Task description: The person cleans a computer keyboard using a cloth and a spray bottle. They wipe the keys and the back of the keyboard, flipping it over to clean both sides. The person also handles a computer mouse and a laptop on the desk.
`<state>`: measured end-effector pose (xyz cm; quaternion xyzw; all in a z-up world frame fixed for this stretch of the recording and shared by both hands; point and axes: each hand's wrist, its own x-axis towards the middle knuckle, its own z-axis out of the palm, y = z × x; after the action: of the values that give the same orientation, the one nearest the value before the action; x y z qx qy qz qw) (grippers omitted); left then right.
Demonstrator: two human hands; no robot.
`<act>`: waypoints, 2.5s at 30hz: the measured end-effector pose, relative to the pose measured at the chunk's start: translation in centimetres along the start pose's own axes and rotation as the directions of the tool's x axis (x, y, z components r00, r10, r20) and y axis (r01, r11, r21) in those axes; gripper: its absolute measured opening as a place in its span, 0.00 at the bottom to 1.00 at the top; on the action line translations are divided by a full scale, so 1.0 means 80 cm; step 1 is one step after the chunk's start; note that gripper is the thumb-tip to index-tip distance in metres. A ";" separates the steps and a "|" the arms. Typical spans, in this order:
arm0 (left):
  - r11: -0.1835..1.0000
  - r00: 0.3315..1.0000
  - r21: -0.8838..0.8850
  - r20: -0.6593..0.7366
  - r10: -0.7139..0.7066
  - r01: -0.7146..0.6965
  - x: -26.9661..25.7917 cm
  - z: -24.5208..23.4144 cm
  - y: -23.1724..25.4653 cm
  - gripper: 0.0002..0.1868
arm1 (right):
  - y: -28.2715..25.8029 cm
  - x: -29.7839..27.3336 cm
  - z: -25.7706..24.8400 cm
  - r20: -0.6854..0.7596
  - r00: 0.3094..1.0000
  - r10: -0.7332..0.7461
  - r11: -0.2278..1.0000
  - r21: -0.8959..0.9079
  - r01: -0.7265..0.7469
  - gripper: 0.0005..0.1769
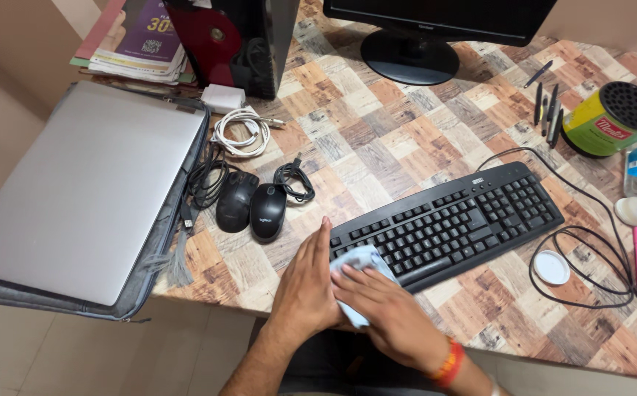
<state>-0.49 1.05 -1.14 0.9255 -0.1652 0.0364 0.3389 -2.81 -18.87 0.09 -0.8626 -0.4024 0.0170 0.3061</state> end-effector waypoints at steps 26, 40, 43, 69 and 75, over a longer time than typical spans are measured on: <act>0.994 0.996 0.094 0.077 0.056 -0.063 0.029 -0.016 0.030 0.75 | 0.035 -0.078 -0.027 -0.261 0.919 0.294 0.935 -0.122 -0.333 0.46; 0.968 0.956 0.249 0.291 -0.045 -0.030 0.062 -0.031 0.050 0.83 | 0.056 -0.084 -0.053 -0.290 0.903 0.318 0.897 -0.217 -0.385 0.44; 0.962 0.946 0.271 0.316 -0.078 -0.011 0.054 -0.035 0.048 0.83 | 0.049 -0.084 -0.044 -0.322 0.896 0.306 0.910 -0.179 -0.375 0.42; 0.973 0.975 0.227 0.223 -0.016 -0.036 0.062 -0.011 0.059 0.76 | 0.027 -0.065 -0.022 -0.327 0.924 0.196 0.979 0.111 -0.169 0.34; 0.978 0.963 0.197 0.269 0.015 -0.070 0.072 -0.007 0.062 0.75 | 0.041 -0.070 -0.036 -0.308 0.864 0.399 0.817 0.548 -0.182 0.29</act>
<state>3.35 -3.75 3.42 0.9480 -0.2246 -0.0641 0.2160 -3.53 -25.94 -0.55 -0.7889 -0.1710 -0.0126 0.5901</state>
